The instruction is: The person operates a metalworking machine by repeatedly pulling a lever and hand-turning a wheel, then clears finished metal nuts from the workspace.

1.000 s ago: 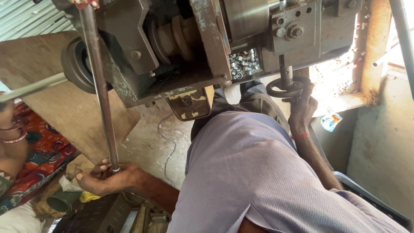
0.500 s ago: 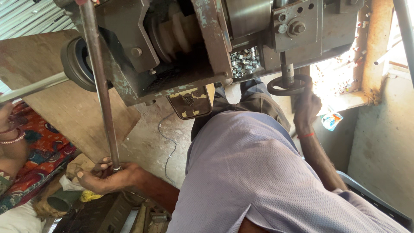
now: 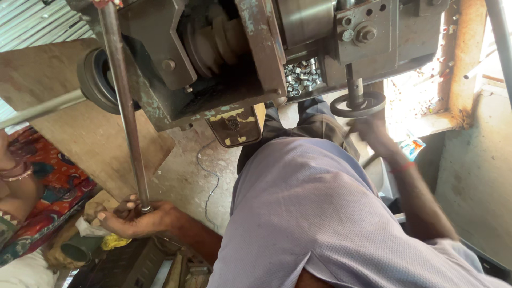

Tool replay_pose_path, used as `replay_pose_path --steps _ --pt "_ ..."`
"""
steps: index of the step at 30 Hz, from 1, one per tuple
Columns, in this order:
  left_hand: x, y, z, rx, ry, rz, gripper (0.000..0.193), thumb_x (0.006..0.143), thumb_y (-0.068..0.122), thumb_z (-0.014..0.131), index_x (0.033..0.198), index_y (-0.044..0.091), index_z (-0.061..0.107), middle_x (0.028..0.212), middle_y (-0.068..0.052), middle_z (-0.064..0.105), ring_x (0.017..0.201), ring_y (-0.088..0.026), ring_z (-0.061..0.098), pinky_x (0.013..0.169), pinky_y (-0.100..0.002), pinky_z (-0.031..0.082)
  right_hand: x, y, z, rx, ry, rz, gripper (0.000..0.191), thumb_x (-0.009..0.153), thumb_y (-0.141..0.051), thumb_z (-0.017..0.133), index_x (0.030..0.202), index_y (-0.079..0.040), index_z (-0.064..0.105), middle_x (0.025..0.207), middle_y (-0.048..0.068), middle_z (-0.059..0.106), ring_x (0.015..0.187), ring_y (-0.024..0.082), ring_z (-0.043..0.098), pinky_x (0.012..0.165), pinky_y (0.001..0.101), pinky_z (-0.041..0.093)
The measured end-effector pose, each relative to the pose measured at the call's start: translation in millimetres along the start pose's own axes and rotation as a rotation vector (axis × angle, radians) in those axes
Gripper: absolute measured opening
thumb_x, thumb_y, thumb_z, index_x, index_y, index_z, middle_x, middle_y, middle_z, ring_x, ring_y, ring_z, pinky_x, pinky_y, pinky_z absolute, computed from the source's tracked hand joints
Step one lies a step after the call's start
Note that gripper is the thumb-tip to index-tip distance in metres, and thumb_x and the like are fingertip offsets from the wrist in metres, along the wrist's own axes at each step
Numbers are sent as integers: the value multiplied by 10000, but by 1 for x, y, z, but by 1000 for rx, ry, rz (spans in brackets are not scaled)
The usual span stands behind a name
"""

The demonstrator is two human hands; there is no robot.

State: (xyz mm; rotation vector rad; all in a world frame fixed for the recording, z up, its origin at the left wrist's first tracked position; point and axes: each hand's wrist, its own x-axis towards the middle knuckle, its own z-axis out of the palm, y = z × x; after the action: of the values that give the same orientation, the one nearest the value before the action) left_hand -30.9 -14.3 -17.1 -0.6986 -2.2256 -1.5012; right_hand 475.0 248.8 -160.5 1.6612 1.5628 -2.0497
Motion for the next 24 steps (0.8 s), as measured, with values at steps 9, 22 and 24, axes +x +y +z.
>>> replay_pose_path --steps 9,22,24 --pt "-16 0 -7 240 -41 70 443 1168 360 473 1468 35 497 1278 -72 565 815 -110 555 604 -205 464 56 3 -2 -709 196 34 384 953 -321 650 1270 -107 685 1220 137 700 1052 295 673 832 436 545" --pt "-1 -33 -9 51 29 59 399 1144 336 460 1348 26 610 1245 -84 569 737 -109 494 573 -205 422 13 -12 3 202 487 218 316 955 -188 622 1260 -105 628 1087 81 722 952 176 681 797 344 538" --pt "0 -26 -7 12 73 -24 402 1151 330 455 1311 12 641 1274 -134 627 700 -108 510 559 -208 423 18 -13 15 -104 314 -96 283 922 -188 630 1137 -14 694 1011 126 721 894 199 670 769 358 545"
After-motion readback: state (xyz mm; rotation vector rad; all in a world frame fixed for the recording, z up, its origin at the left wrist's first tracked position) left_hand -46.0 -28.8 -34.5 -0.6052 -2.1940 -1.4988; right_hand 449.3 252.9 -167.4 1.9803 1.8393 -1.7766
